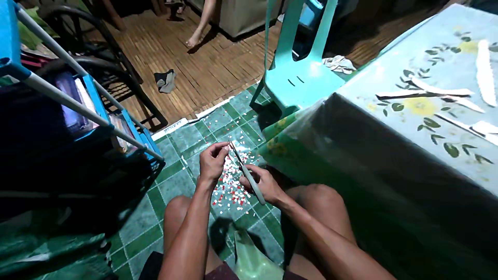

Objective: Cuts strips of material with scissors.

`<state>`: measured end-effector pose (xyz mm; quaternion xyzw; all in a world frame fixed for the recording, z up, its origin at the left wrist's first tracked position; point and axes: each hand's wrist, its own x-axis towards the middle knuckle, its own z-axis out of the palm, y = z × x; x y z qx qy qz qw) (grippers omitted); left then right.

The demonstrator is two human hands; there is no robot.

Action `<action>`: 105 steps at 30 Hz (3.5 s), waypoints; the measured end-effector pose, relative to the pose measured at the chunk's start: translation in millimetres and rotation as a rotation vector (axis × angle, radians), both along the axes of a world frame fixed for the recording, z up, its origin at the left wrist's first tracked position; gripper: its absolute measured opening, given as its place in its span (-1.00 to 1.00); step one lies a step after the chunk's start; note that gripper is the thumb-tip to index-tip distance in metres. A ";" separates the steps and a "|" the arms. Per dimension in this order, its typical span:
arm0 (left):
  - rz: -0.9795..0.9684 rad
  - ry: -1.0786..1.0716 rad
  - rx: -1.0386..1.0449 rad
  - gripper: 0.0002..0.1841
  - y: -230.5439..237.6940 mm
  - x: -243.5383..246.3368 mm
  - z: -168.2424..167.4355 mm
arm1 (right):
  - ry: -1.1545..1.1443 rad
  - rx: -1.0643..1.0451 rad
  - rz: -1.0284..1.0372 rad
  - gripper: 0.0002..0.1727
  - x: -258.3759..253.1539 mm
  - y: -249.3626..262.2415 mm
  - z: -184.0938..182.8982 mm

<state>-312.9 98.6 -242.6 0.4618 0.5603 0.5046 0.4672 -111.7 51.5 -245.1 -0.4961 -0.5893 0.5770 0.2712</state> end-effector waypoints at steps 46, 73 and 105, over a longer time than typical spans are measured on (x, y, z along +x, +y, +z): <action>-0.098 -0.089 -0.088 -0.89 -6.2 8.6 3.1 | 0.068 -0.046 0.028 -0.36 14.4 -12.2 5.7; -0.048 -0.308 -0.098 -0.90 -4.4 5.1 0.5 | 0.118 -0.046 0.050 -0.34 10.2 -15.5 7.9; -0.108 -0.245 -0.216 -0.88 -6.7 -1.1 8.4 | 0.093 -0.046 -0.076 -0.51 14.6 -15.7 13.9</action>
